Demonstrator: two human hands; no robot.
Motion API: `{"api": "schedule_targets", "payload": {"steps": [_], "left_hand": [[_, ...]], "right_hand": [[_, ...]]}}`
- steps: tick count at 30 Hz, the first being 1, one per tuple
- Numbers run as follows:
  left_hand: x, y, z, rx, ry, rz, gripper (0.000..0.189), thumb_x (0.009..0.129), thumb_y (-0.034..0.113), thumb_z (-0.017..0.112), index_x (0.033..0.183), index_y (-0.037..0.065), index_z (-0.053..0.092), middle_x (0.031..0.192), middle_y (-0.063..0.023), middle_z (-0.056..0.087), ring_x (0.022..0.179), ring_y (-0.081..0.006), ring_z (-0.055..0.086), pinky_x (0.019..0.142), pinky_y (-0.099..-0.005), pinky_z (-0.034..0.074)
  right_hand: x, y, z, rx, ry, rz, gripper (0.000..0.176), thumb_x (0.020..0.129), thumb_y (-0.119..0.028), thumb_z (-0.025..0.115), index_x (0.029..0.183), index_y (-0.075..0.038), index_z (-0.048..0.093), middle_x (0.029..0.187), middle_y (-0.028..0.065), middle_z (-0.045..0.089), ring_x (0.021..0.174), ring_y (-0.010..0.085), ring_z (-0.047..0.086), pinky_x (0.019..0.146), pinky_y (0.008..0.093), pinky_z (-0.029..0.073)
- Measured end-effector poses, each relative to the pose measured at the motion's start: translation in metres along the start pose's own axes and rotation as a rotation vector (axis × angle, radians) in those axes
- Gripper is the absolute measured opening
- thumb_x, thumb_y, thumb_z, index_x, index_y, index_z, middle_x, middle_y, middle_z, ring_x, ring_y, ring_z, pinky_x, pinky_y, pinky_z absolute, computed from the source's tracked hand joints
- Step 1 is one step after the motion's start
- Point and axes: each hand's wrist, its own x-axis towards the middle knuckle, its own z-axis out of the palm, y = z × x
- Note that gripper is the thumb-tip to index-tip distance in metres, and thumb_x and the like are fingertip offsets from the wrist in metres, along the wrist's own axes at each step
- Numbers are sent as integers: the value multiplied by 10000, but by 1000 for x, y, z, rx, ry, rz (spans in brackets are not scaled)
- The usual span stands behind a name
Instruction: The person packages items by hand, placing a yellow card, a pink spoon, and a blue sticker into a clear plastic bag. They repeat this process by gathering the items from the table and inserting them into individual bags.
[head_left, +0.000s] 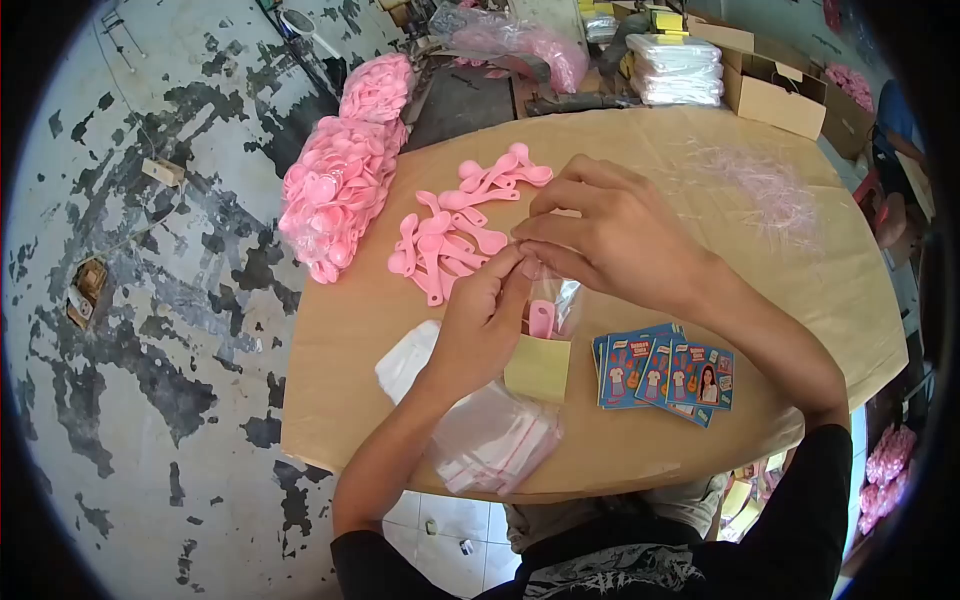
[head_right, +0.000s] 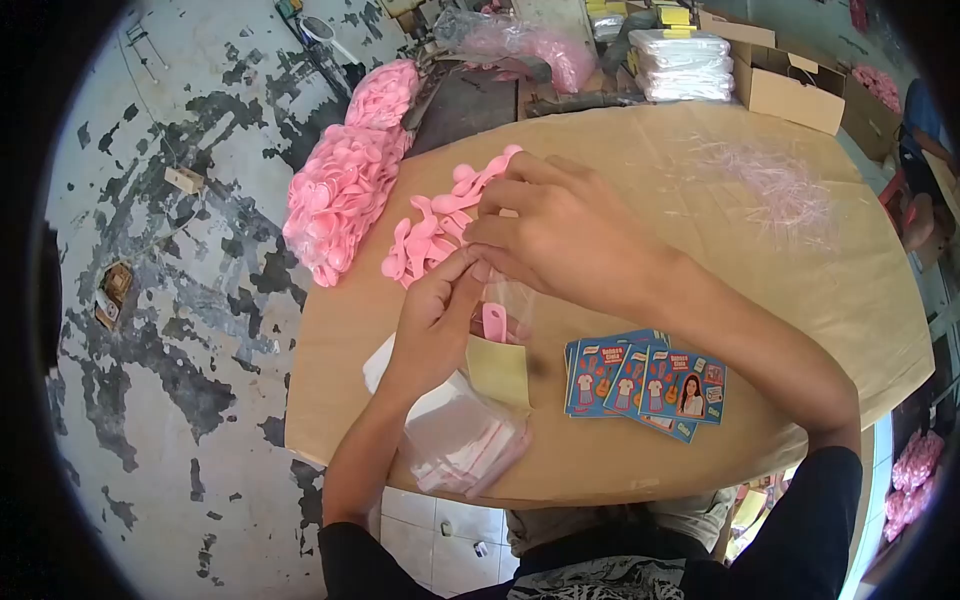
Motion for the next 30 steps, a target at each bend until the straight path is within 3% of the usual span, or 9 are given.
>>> {"api": "schedule_targets", "payload": {"steps": [5,8,14,17,19,22,24,29,30], "left_hand": [[-2,15,8,364,39,89,164,992,84,442,1093,1,541,681,-58,528,526,-81,449,470,-291,342],[-3,14,10,566,-10,113,223,1000,64,412,1140,-8,570,657,15,557,611,-48,573,540,-199,447],[1,15,7,-215,46,-11,329,1031,190,365,1298,18,450,1097,-169,654,725,-220,694,640,-294,564],[12,5,-9,-330,13,-23,408,1041,257,327,1376,28,370,1215,-186,598,798,-280,705,700,-332,596],[12,5,-10,-413,18,-31,421,1024,248,389,1341,-28,405,1150,-216,621,879,-251,688,801,-361,579],[15,-1,-11,-452,3,-136,409,1015,221,422,1339,-27,415,1157,-182,616,962,-234,664,821,-332,563],[15,-2,-12,-437,1,-196,396,1010,210,441,1338,-12,431,1155,-137,615,1013,-213,642,819,-303,550],[18,-26,-27,-515,-52,-202,340,999,208,478,1268,10,541,1106,-77,631,957,-131,639,799,-288,541],[18,-23,-25,-528,-61,-201,334,1000,210,476,1258,13,555,1096,-70,636,940,-116,639,796,-285,539]], "right_hand": [[-1,1,-4,-137,-133,-8,166,713,-168,743,848,-90,687,818,31,640,858,211,598,739,360,502],[-2,-1,-5,-69,-150,50,133,706,-124,733,784,-75,637,811,47,635,820,213,595,711,343,492],[12,23,-40,579,109,465,140,782,-155,655,788,-27,598,729,24,584,655,128,574,600,300,457],[3,77,-88,972,-358,394,111,807,-113,610,821,-4,603,753,34,577,684,92,563,615,283,458],[-24,126,-82,1043,-636,678,139,814,-99,612,877,25,598,791,30,625,753,133,612,661,266,482],[-69,165,-54,-30,-471,525,147,819,-123,637,886,8,645,826,71,669,741,157,631,680,287,495],[-65,167,-57,-158,-192,509,143,822,-130,648,887,-3,664,817,79,683,728,164,637,679,296,493],[7,51,-141,140,-809,709,137,859,-158,649,872,-26,682,731,62,671,678,99,622,627,285,498],[-5,38,-144,449,-744,524,172,890,-179,631,927,-19,681,768,62,673,672,117,631,625,284,503]]}}
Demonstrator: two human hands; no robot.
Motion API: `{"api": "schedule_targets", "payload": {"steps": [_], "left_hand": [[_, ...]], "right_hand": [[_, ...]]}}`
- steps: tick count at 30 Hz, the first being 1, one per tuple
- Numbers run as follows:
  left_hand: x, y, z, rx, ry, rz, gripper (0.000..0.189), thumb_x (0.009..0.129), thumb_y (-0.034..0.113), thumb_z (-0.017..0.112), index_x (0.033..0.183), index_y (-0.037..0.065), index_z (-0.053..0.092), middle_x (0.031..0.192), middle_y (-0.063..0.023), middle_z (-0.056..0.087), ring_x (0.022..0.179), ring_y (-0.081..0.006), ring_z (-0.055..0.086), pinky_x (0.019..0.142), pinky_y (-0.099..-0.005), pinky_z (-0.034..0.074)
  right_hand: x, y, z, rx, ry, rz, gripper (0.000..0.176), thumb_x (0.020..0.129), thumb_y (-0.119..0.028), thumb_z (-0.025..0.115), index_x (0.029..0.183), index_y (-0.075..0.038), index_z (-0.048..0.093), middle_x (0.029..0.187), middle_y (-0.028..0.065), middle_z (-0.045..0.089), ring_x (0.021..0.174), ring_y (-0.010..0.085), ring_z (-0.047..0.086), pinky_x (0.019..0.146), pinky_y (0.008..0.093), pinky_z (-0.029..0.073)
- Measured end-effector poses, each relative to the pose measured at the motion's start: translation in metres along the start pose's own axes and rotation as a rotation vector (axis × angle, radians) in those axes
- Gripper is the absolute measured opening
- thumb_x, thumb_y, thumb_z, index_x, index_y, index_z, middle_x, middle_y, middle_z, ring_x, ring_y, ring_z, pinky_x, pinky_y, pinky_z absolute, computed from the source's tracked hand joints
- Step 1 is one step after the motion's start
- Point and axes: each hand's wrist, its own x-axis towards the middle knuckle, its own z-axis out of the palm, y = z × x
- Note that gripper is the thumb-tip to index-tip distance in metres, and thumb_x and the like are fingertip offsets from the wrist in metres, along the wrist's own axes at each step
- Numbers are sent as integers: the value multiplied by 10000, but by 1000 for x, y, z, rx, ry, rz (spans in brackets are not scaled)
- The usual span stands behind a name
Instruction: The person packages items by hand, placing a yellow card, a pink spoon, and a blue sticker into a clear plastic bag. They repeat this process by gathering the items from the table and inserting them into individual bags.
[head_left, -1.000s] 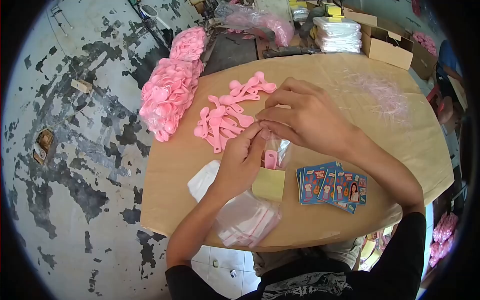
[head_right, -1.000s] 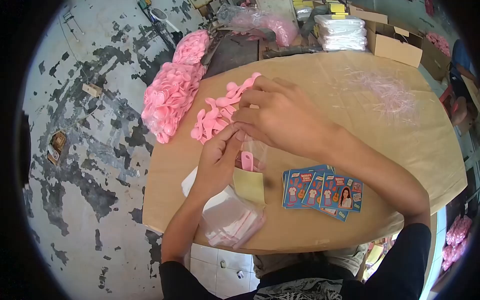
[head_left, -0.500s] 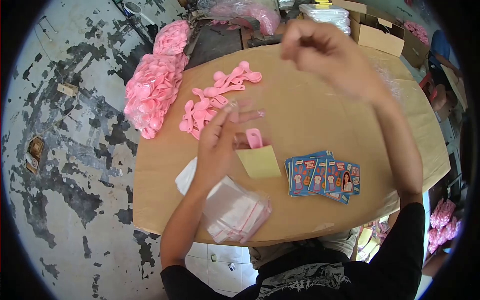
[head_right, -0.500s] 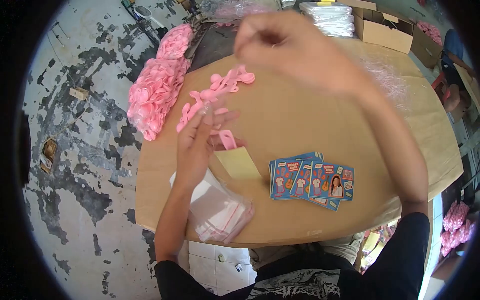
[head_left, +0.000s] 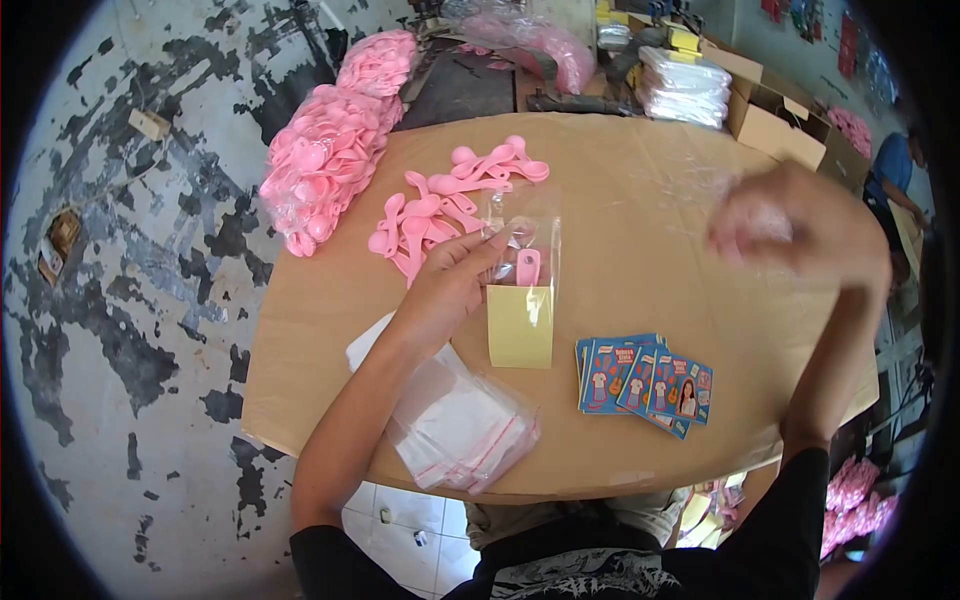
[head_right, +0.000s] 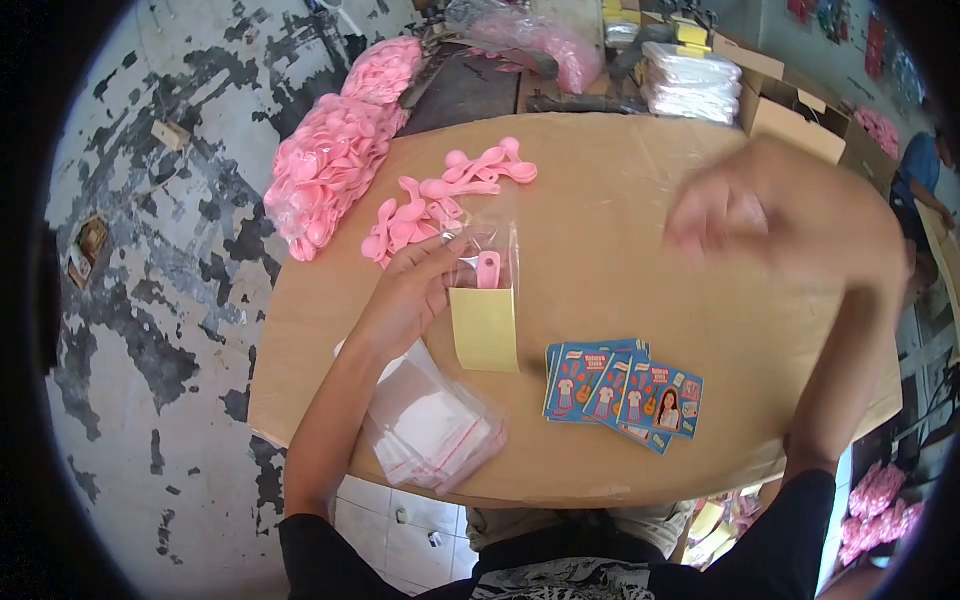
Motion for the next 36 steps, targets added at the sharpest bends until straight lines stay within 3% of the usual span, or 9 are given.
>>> {"api": "schedule_targets", "payload": {"steps": [1,4,6,10,15,17,20,25,36], "left_hand": [[-2,3,4,5,7,-6,345,1002,202,469,1275,1,535,1097,-77,632,943,-129,639,810,-291,538],[-5,7,9,45,10,5,375,1008,204,454,1323,5,494,1098,-75,633,966,-162,642,835,-302,533],[-6,9,6,64,21,-10,375,1011,207,448,1325,7,492,1116,-74,630,982,-166,640,844,-304,531],[-3,8,7,42,53,1,389,1017,222,433,1345,15,471,1130,-116,627,1011,-188,640,875,-317,524],[-6,12,7,26,14,51,427,1019,255,427,1379,26,431,1133,-127,626,1036,-238,639,886,-334,524],[-5,7,6,-19,-13,87,441,1020,272,424,1389,31,420,1150,-130,622,1041,-257,639,889,-340,523],[-9,10,12,-28,-28,129,468,1021,291,414,1408,29,393,1221,-151,580,1093,-249,608,902,-353,516],[-8,6,15,7,-9,158,484,1021,271,421,1427,15,357,1276,-148,539,1133,-222,574,912,-356,509],[-9,10,16,60,-13,85,446,1022,271,425,1362,-17,432,1221,-102,586,1040,-174,616,871,-322,522]], "right_hand": [[-5,-16,-3,-126,-194,-353,219,914,-191,604,1014,-4,659,794,71,665,674,152,643,643,285,515],[-14,-58,11,19,-585,-787,213,907,-185,596,1060,-41,632,803,86,651,723,223,653,662,306,523],[-31,-66,36,141,-409,-941,305,864,-141,585,1167,-110,596,748,42,570,668,188,578,611,282,471],[-42,-89,48,301,-261,-843,598,795,-45,593,1358,-238,532,593,-39,425,507,98,420,487,237,362],[-14,-64,28,93,-692,-844,292,885,-185,648,1157,-77,641,877,14,665,716,153,638,633,255,501],[-4,-49,26,-31,-484,-530,341,851,-187,676,1166,-69,620,858,29,663,718,173,634,661,286,506],[62,-25,80,-21,404,-153,421,818,-317,726,1121,-44,623,845,65,638,708,169,633,647,294,501],[100,7,124,589,210,-72,270,872,-151,699,1106,-29,642,746,-21,616,673,40,533,627,219,445],[102,28,121,702,155,-53,216,908,-148,650,1067,-7,687,863,40,686,715,53,573,635,216,482]]}}
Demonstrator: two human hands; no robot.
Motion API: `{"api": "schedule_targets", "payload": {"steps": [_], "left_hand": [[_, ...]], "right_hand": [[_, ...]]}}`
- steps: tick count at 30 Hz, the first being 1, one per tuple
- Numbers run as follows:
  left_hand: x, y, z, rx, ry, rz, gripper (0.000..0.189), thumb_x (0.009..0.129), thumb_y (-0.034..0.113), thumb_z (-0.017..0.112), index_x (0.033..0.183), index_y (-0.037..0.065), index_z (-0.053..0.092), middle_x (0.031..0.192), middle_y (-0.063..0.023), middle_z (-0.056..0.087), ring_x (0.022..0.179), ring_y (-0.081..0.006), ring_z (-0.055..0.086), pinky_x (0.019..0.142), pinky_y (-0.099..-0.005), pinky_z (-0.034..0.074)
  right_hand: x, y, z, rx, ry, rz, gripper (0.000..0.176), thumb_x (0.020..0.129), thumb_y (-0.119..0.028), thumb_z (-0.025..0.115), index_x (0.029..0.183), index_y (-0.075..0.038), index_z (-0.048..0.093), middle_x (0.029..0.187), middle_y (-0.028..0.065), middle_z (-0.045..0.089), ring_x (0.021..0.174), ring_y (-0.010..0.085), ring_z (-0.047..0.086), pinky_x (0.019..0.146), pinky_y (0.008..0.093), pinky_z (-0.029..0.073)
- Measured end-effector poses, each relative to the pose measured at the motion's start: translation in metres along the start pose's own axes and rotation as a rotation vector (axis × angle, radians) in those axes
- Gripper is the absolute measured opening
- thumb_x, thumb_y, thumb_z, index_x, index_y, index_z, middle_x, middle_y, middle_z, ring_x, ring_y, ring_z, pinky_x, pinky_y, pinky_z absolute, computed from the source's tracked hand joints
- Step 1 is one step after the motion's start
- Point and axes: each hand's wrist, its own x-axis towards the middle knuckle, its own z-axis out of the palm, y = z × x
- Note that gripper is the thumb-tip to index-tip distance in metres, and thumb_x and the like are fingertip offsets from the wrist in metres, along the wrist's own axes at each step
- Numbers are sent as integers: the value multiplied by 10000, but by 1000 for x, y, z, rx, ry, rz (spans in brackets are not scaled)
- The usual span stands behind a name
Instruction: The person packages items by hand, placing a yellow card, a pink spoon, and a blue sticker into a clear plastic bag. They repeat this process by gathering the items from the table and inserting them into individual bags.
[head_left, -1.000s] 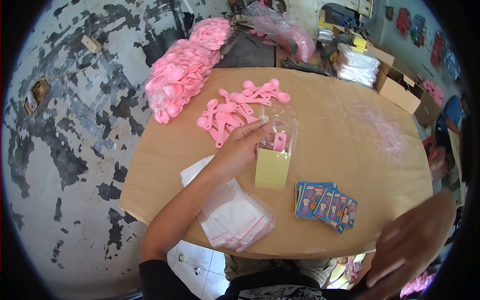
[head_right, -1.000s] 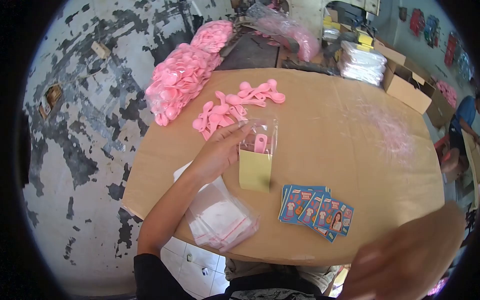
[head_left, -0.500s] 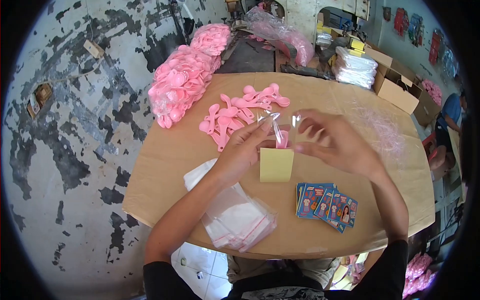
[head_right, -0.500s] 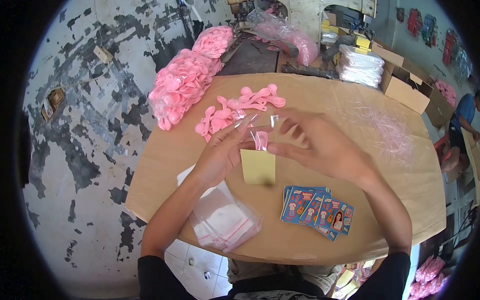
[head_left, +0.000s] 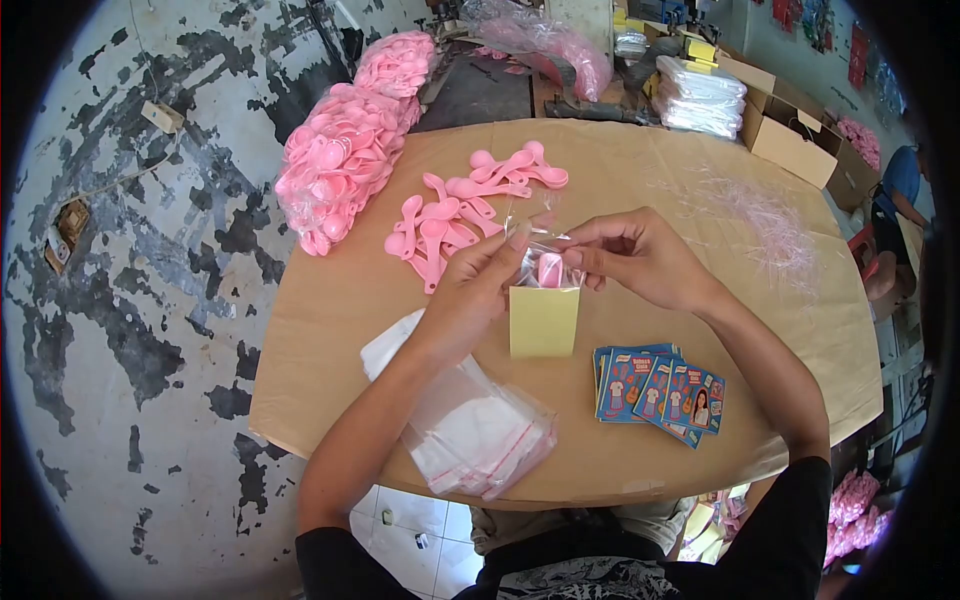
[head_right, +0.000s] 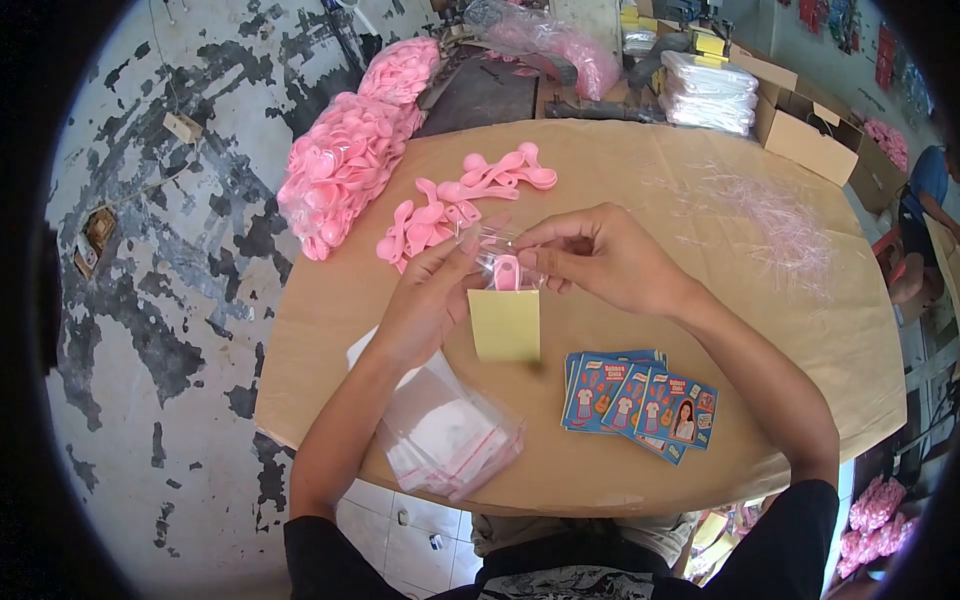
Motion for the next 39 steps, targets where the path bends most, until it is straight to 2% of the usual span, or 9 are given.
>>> {"api": "schedule_targets", "payload": {"steps": [7,13,17,22,26,28,31,36,39], "left_hand": [[2,4,-15,323,-36,36,273,987,113,469,1223,43,587,1143,-43,631,1039,-118,604,865,-270,514],[5,-2,-25,497,-70,142,274,936,-16,425,1128,20,617,1103,-33,633,942,-93,587,779,-234,475],[5,-1,-30,518,-78,126,250,921,-26,428,1077,11,620,1016,-26,625,867,-76,560,718,-217,450],[6,-2,-36,416,-81,118,10,898,29,557,897,19,557,819,24,550,780,-50,543,678,-192,436],[7,-8,-34,523,-52,175,192,830,39,695,842,40,504,777,50,535,753,-37,559,643,-181,439],[8,-10,-37,499,-93,177,221,803,33,728,898,37,529,827,39,557,779,-44,580,639,-194,453],[4,1,-28,582,-48,226,259,809,47,729,1003,30,559,929,5,596,837,-79,615,680,-217,483],[-21,34,-25,365,35,334,290,858,52,659,1135,5,584,1075,-71,641,974,-162,636,865,-286,504],[-81,53,-35,798,82,334,254,829,37,667,1078,1,630,1059,-79,654,1013,-166,625,882,-315,495]], "right_hand": [[2,10,-1,-72,126,-124,161,903,-103,622,1018,-37,714,893,19,705,742,75,593,682,252,485],[2,15,-16,-336,7,-456,234,788,32,611,947,-80,740,876,48,706,829,161,598,766,312,482],[2,13,-16,-393,5,-484,255,691,94,602,858,-50,731,835,65,691,825,208,573,758,324,472],[3,15,-16,-416,21,-485,205,696,82,598,811,-44,712,854,70,693,830,222,579,764,334,475],[3,19,-22,-454,127,-402,238,791,33,594,990,-67,678,836,58,688,834,175,606,759,327,485],[1,7,-12,-145,188,-240,335,817,36,591,1129,-77,634,853,48,676,865,130,606,747,307,487],[-9,-23,5,-432,-99,-37,359,892,-37,596,1247,-74,558,878,30,659,869,80,603,711,264,491],[-36,-66,-4,-276,58,-6,364,877,-75,639,1231,-33,565,996,31,645,853,100,610,730,254,501],[-86,-92,-49,-541,-358,-97,377,832,-109,680,1193,-37,597,978,48,677,949,145,632,811,291,507]]}}
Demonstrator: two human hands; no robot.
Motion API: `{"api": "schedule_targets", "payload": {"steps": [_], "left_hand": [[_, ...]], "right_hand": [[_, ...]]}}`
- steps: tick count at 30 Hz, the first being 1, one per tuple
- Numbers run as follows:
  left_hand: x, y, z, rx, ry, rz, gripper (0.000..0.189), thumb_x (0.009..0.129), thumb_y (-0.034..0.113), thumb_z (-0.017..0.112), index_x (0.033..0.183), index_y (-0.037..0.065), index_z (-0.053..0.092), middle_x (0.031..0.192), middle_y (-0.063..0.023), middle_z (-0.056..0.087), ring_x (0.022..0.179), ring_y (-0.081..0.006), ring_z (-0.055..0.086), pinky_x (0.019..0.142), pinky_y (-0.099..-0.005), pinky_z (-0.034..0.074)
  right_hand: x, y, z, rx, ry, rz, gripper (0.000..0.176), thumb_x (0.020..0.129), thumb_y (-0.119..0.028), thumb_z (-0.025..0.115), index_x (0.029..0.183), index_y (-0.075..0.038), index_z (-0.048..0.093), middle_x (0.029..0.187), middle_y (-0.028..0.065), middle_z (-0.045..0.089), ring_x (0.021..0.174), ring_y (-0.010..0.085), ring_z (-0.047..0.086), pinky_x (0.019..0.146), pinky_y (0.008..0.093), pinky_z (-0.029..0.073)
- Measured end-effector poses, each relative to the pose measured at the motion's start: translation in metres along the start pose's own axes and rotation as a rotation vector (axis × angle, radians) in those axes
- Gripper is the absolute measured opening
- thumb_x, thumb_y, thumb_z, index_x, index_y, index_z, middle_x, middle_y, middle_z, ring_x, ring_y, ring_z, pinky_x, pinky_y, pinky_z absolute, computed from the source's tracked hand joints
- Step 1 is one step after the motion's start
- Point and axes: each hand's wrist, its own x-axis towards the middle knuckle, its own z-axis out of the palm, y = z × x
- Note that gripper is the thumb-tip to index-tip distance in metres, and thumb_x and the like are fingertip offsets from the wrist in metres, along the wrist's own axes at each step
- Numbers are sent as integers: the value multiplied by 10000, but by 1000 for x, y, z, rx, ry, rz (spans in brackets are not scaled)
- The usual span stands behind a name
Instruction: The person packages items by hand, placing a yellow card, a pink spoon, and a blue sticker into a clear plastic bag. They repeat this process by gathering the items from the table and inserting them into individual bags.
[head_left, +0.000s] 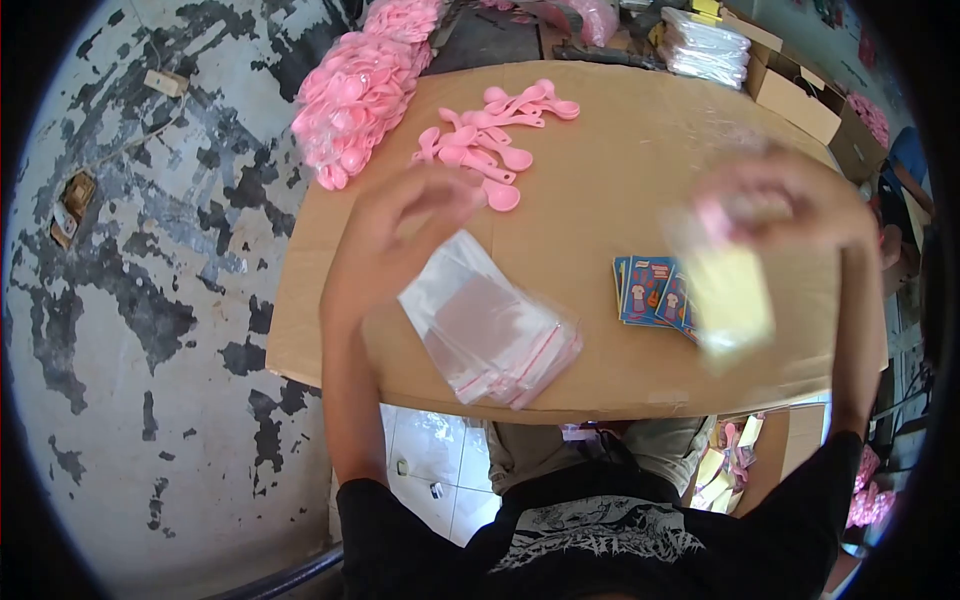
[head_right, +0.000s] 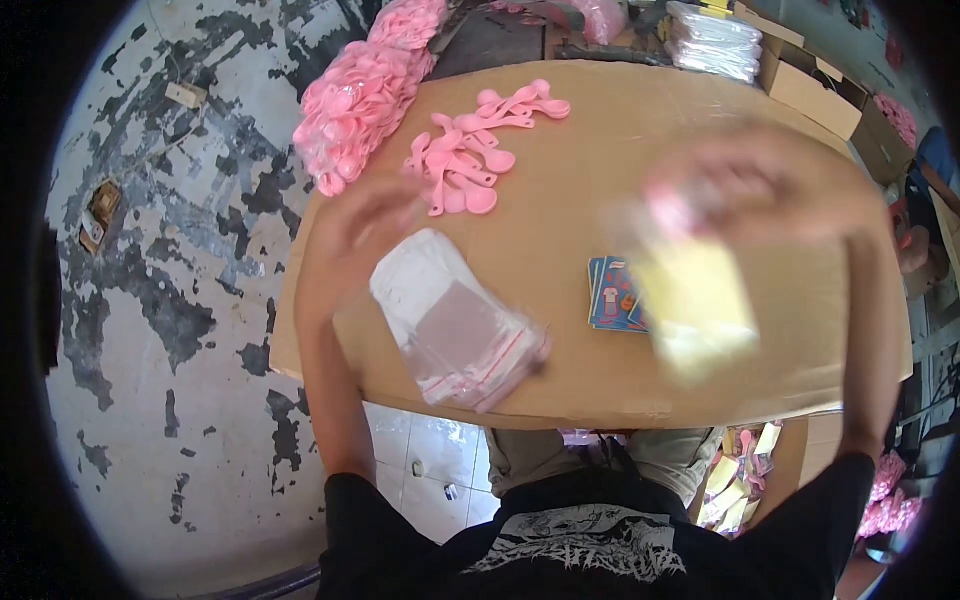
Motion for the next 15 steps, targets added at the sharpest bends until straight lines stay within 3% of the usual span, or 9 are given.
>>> {"api": "schedule_targets", "payload": {"steps": [1,2,4,7,9,11,13,15], "left_hand": [[-24,0,-5,125,-6,-6,249,805,42,684,1049,5,648,1055,-91,658,1017,-193,626,885,-337,494],[-48,0,-5,250,-14,-10,244,781,47,701,1019,9,666,1052,-103,662,1021,-220,627,888,-358,493],[-88,-8,2,351,-72,1,271,756,66,732,1021,41,679,1089,-102,654,1064,-278,603,913,-389,478],[-115,-9,32,421,-100,71,307,736,87,752,1036,71,686,1146,-85,641,1120,-305,568,958,-413,451],[-119,-10,47,434,-59,90,311,738,94,754,1041,83,688,1176,-75,630,1154,-311,546,983,-424,432],[-121,-9,54,445,-29,100,313,739,97,755,1045,88,689,1200,-71,622,1177,-317,532,1003,-433,419],[-123,-8,55,456,-21,98,316,741,97,754,1049,88,687,1216,-73,615,1188,-323,526,1017,-441,410],[-125,-7,60,436,61,94,320,718,80,757,1034,75,701,1202,-82,625,1192,-323,530,1025,-442,403]], "right_hand": [[-12,-14,-14,20,-348,82,385,819,-123,696,1182,-31,605,1015,69,682,940,173,651,835,308,511],[-22,-22,-18,34,-559,246,346,813,-142,700,1135,-33,637,1041,88,689,957,197,660,826,314,517],[-31,-27,3,-189,-309,265,292,811,-176,709,1062,-35,667,999,88,699,928,237,664,796,356,518],[4,-29,58,-474,91,45,243,839,-231,680,995,-45,684,915,113,700,877,286,657,782,403,507],[42,-19,92,-397,159,-39,265,870,-299,640,953,-51,687,859,123,693,852,312,645,787,420,497],[79,-9,119,-370,108,14,312,885,-353,610,924,-54,688,820,119,690,814,309,650,772,405,502],[107,-7,128,-285,-76,201,313,880,-334,634,879,-24,677,762,124,669,741,300,635,708,392,493],[120,5,131,-167,-86,133,310,892,-318,618,852,-15,669,754,132,666,723,293,643,694,381,496]]}}
